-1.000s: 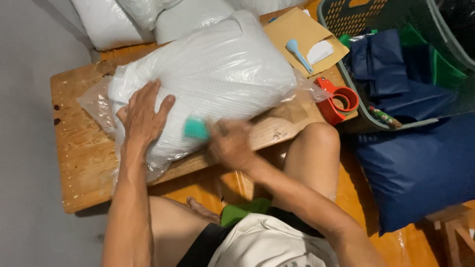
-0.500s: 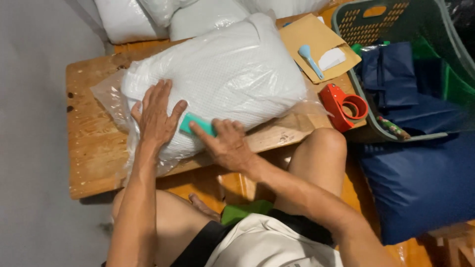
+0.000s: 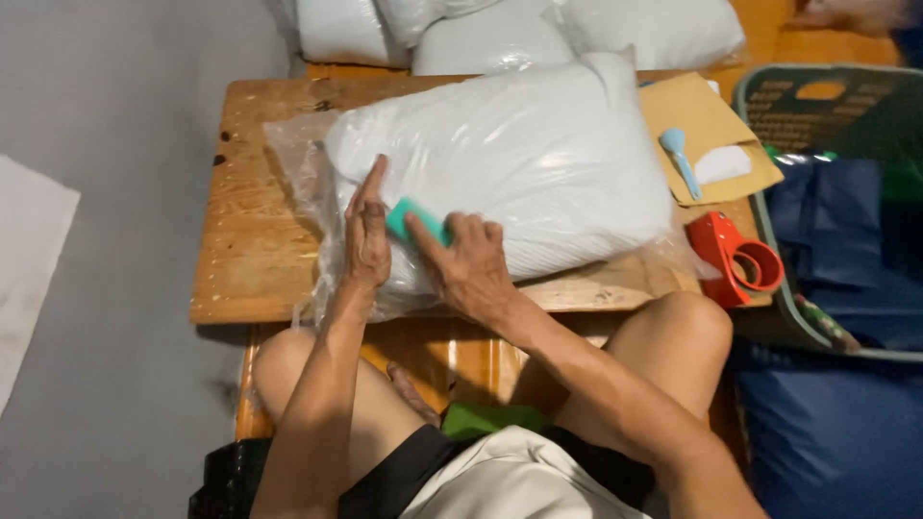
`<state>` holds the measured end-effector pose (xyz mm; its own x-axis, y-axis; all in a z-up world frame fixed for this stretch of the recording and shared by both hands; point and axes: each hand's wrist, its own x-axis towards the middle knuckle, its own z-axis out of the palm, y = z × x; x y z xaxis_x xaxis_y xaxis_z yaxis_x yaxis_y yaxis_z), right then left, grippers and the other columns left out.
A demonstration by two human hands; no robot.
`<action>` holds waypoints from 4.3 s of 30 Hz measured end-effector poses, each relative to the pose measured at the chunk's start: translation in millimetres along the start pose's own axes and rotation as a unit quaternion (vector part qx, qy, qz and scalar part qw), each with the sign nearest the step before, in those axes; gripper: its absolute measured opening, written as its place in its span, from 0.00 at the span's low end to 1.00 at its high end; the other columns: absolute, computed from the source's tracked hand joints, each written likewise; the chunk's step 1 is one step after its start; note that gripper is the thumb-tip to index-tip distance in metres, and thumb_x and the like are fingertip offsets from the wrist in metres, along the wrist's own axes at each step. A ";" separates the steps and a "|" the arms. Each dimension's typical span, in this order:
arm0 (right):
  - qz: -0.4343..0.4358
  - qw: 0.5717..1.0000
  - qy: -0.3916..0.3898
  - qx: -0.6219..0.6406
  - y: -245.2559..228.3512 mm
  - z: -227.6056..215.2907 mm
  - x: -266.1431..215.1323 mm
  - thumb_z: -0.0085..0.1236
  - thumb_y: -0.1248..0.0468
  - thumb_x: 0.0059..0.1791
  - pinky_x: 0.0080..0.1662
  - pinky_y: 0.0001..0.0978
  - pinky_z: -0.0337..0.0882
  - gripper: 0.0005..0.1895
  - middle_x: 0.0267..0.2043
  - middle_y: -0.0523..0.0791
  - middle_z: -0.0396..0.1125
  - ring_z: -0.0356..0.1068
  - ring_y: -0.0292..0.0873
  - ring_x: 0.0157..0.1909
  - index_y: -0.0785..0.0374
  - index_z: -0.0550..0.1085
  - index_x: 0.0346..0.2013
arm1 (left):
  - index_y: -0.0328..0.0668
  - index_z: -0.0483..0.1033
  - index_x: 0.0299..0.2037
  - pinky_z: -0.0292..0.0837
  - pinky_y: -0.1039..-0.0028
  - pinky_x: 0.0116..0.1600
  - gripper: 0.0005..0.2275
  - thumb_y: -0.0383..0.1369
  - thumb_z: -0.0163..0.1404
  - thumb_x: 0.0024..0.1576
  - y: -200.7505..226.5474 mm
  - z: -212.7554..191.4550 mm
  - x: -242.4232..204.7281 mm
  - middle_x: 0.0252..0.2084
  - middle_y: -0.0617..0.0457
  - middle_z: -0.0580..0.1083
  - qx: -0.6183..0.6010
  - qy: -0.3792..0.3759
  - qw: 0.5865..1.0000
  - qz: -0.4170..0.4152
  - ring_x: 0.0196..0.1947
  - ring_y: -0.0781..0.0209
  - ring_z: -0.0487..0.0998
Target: The person unwraps a pillow by peeling and pulling off its plastic packaging, fluffs and pats the pillow by hand, and rubs its surface with a small handheld tool.
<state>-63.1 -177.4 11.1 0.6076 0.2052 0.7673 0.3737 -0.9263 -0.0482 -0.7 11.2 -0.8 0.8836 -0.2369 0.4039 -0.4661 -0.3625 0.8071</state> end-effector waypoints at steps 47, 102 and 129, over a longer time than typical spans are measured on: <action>0.274 0.886 -0.004 0.373 30.0 -87.4 -32.9 0.70 0.70 0.50 0.58 0.44 0.66 0.26 0.50 0.53 0.64 0.66 0.49 0.52 0.67 0.68 0.59 | 0.31 0.79 0.40 0.81 0.68 0.35 0.08 0.31 0.58 0.59 -12.2 -15.6 -163.4 0.31 0.46 0.77 -0.382 0.213 0.813 -0.384 0.30 0.60 0.81; 0.034 0.992 -0.032 0.120 12.2 -21.6 8.2 0.45 0.50 0.59 0.41 0.48 0.65 0.26 0.41 0.52 0.58 0.65 0.59 0.40 0.57 0.68 0.70 | 0.38 0.79 0.32 0.65 0.85 0.31 0.07 0.30 0.65 0.52 -8.1 -10.8 -182.1 0.23 0.56 0.72 -0.323 0.154 0.885 -0.297 0.25 0.73 0.70; 0.046 0.999 -0.006 0.020 11.6 5.4 1.3 0.36 0.42 0.61 0.40 0.43 0.57 0.30 0.42 0.46 0.56 0.63 0.52 0.38 0.52 0.62 0.73 | 0.40 0.67 0.43 0.81 0.77 0.26 0.18 0.27 0.66 0.51 -102.5 -78.9 -58.2 0.27 0.52 0.75 -0.369 0.381 0.759 -0.377 0.22 0.63 0.82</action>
<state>-54.2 -186.2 8.1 0.6487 0.1238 0.7509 0.3438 -0.9279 -0.1440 -0.8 133.2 -73.1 0.7873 0.4797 -0.3874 0.0881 0.5343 0.8407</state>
